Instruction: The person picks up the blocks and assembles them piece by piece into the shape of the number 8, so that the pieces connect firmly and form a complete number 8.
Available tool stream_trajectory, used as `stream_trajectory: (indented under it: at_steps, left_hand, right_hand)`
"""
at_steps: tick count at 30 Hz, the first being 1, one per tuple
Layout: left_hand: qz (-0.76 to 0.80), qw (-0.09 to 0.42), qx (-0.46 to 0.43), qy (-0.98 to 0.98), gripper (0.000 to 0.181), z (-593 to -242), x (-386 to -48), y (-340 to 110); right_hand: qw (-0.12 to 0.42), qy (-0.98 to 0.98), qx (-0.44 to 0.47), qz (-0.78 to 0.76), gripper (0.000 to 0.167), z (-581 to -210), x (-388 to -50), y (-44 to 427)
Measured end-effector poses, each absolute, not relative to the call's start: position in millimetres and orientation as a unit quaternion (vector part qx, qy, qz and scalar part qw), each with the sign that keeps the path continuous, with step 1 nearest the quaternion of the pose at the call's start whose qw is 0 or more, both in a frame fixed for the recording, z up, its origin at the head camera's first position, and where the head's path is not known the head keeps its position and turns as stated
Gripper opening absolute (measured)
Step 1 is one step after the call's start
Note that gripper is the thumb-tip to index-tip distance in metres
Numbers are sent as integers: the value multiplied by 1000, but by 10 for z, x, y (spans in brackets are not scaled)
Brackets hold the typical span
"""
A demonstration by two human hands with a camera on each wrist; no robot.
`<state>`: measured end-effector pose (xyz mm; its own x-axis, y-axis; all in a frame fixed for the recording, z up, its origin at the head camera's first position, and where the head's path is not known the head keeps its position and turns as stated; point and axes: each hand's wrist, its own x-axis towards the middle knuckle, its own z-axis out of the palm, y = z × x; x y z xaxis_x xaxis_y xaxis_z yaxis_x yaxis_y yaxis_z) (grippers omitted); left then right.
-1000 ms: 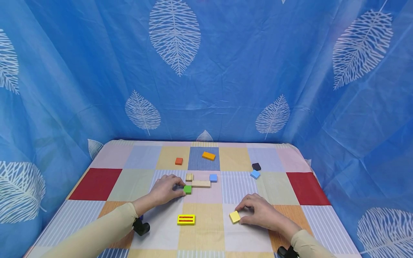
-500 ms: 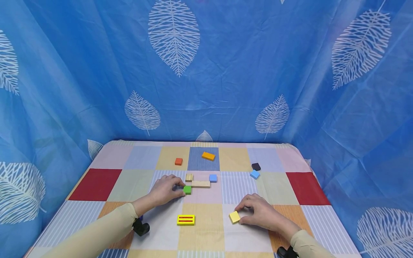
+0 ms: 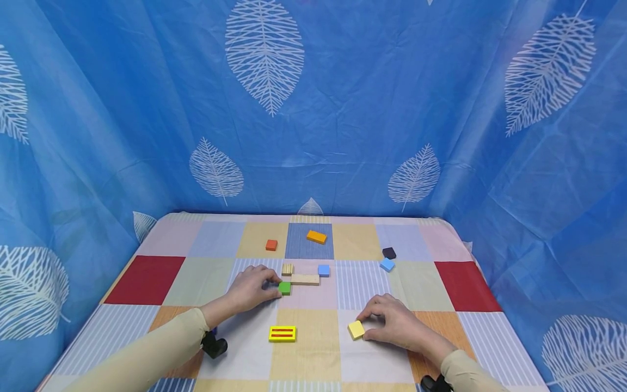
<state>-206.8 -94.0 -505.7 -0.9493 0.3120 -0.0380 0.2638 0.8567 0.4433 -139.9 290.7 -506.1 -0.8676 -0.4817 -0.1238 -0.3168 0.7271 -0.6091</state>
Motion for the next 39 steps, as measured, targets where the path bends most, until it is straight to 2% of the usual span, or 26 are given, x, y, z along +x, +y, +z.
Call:
stream_trajectory:
  at_steps: [16,24,39]
  left_hand:
    - [223,57,145,962,25,-5048,-2061,-927]
    - [221,54,146,963,25,-5038,-2062,-926]
    - [221,57,147,963,25,-5036,-2064,-929]
  right_hand:
    - [135,928,-203,-283,23,-5065,-1419,2898]
    - [126,928,-223,-272,23,-5035,-1451,2880]
    - [74,937,-219,-261,23,-5062,-1671,2733]
